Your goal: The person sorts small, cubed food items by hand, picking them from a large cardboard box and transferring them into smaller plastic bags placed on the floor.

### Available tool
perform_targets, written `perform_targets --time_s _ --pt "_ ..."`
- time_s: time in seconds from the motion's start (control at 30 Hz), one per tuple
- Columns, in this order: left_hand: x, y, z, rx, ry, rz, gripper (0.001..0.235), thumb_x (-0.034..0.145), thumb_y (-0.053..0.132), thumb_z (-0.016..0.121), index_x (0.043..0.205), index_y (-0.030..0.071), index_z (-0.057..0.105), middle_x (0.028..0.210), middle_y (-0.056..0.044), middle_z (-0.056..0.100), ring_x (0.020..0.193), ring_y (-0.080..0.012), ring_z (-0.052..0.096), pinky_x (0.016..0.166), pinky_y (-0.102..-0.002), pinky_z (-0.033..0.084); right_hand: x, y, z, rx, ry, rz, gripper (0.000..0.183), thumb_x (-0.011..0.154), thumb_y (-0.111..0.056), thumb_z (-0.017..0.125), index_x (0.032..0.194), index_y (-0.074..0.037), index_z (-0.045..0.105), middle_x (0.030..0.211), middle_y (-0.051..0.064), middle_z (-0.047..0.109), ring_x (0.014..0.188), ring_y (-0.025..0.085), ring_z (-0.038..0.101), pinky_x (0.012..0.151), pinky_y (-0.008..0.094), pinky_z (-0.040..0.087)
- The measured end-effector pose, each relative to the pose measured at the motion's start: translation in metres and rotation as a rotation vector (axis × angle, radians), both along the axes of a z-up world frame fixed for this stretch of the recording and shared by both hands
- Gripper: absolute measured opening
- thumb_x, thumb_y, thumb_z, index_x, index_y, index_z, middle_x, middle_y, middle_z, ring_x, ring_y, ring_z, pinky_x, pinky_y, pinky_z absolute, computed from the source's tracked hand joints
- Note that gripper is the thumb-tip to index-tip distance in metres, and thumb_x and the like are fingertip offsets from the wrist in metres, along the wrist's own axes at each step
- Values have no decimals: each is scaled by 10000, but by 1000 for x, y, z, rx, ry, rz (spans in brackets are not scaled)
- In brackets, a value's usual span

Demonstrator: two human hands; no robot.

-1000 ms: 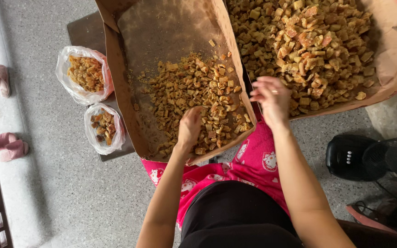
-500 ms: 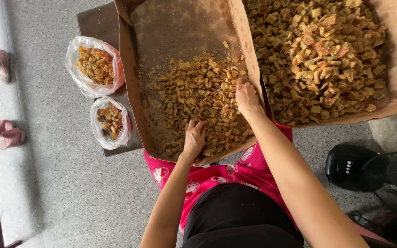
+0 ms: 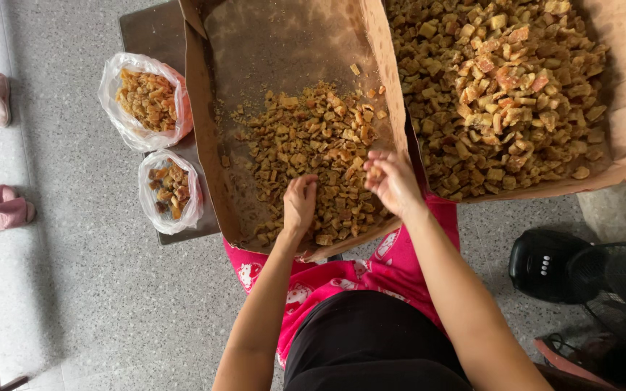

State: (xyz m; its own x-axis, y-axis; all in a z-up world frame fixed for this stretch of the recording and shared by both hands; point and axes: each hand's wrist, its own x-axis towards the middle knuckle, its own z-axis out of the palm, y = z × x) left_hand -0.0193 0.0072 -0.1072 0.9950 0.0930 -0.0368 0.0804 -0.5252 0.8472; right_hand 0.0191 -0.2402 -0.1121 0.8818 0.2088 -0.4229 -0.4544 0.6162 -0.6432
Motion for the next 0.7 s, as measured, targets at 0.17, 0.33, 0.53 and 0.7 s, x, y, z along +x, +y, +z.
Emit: perform_targets --time_s 0.17,0.33,0.53,0.7 --pt "62 -29 10 30 -110 -131 209 1004 89 607 1174 18 707 1054 -170 703 886 -266 707 781 -382 603 -26 2 -30 161 331 -85 131 1005 -206 729 1044 -121 638 718 -10 499 611 125 492 619 291 515" --pt "125 -88 -9 308 -211 -389 259 1009 42 578 1226 103 704 1143 -122 711 975 -263 704 855 -357 629 -19 2 -40 191 355 -188 241 907 -148 758 1100 -166 615 820 -6 589 633 113 440 616 280 380" --pt "146 -104 -35 731 -226 -571 471 822 -11 605 1215 215 733 1148 -125 683 1018 -297 646 776 -405 579 -22 3 -19 86 362 -219 281 839 -93 718 1094 -182 638 994 19 675 873 149 555 819 339 443" --pt "144 -92 -25 440 57 -557 221 1007 266 636 1143 108 711 948 -95 720 772 -220 683 689 -356 591 -24 2 -28 170 307 -211 194 889 -260 760 1026 -156 669 962 23 653 923 181 591 855 384 459"
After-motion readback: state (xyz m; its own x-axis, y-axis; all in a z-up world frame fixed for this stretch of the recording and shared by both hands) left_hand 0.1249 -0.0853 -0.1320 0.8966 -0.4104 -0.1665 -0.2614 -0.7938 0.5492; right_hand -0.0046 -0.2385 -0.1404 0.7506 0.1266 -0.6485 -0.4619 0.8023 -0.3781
